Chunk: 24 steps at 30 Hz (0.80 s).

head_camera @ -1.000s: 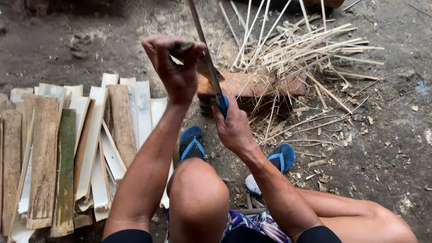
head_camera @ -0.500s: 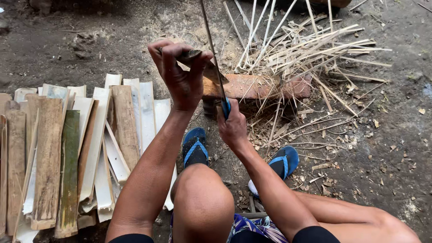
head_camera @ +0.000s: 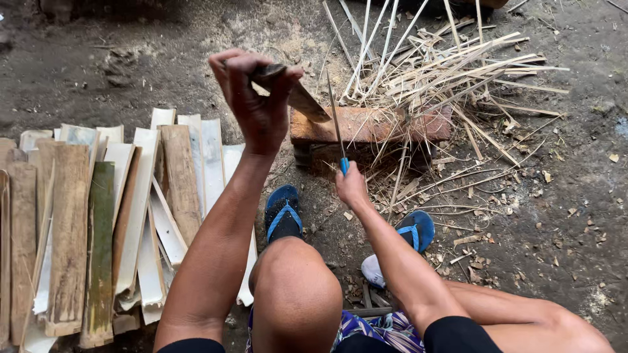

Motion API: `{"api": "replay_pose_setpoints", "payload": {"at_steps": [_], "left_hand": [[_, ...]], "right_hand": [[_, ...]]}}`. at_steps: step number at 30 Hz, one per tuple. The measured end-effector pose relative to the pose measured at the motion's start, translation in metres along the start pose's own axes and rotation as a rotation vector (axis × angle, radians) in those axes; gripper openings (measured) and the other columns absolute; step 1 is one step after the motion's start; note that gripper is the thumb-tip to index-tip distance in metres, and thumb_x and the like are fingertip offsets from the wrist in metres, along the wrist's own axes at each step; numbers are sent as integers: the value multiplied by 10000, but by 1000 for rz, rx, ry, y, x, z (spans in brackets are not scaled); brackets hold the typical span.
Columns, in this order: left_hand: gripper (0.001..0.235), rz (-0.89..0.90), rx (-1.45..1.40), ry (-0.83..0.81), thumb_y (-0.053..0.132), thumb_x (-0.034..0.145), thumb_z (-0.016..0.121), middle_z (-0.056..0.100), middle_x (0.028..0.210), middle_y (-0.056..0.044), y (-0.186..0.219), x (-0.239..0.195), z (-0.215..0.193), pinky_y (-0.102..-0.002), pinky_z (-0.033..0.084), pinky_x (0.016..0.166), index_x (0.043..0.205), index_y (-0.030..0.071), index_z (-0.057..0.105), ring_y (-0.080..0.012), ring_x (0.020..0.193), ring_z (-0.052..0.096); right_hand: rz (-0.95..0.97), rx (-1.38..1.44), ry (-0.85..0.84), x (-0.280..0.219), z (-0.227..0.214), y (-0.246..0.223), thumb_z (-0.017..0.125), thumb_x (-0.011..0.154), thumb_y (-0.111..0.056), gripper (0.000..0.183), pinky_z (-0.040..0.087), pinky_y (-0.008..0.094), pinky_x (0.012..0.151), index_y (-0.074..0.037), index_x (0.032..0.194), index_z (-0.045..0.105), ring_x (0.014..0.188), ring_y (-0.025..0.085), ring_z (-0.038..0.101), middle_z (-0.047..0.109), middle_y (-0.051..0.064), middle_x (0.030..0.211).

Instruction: The person sits on the ground and uses a long knife to split bamboo strips into thinner pieces. They repeatedly pick up a strip, split it lengthwise, and place the resulting pieces into a pile to the left.

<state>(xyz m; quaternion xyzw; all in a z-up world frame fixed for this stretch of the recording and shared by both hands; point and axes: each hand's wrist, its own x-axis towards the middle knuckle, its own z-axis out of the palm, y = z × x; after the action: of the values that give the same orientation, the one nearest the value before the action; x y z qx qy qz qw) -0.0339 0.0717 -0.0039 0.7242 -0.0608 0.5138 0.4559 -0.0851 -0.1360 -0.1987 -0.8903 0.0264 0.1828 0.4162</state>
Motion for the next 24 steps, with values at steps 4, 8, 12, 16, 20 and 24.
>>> {"api": "replay_pose_setpoints", "payload": {"at_steps": [4,8,12,16,20,24], "left_hand": [[455,-27,-94,-33,437,916,859,386,1133,7,2,0,-15,-300,504,860,1067,158,532,-136,1044,454],[436,-118,-248,-153,354,981,896,370,1161,2,-10,-8,-25,-257,518,771,1109,161,526,-99,966,470],[594,-57,-149,-46,325,932,851,449,1220,0,-49,-25,-25,-283,474,954,1326,151,441,-126,1049,492],[251,-468,-155,-536,163,1121,649,675,1355,-113,-81,-78,-19,-396,556,1090,1358,106,587,-226,1196,660],[417,-717,-63,-494,215,1069,546,744,1237,-123,-89,-75,-22,-391,610,1019,1457,91,454,-203,1080,736],[533,-735,-429,-374,360,1032,591,687,1298,-161,-65,-24,-19,-464,625,1025,1459,54,500,-258,1151,704]], "right_hand": [[-84,-60,49,-6,-11,0,589,1029,-237,188,506,507,624,-81,1100,511,659,355,686,672,182,734],[-117,29,44,-21,-3,4,550,1015,-236,202,515,515,644,-88,1141,494,688,366,700,676,198,756],[34,-78,-35,5,-3,19,569,999,-280,223,525,522,679,-94,1108,513,738,367,701,694,206,825],[24,-143,-36,13,-11,74,618,1001,-310,266,516,506,736,-69,1083,541,788,379,667,682,217,853],[35,-78,-24,-10,-3,107,658,951,-330,282,532,471,722,-88,1070,575,758,318,687,684,173,826],[93,43,-58,-20,3,94,658,968,-311,291,529,439,600,-67,1086,552,642,261,652,638,133,754]]}}
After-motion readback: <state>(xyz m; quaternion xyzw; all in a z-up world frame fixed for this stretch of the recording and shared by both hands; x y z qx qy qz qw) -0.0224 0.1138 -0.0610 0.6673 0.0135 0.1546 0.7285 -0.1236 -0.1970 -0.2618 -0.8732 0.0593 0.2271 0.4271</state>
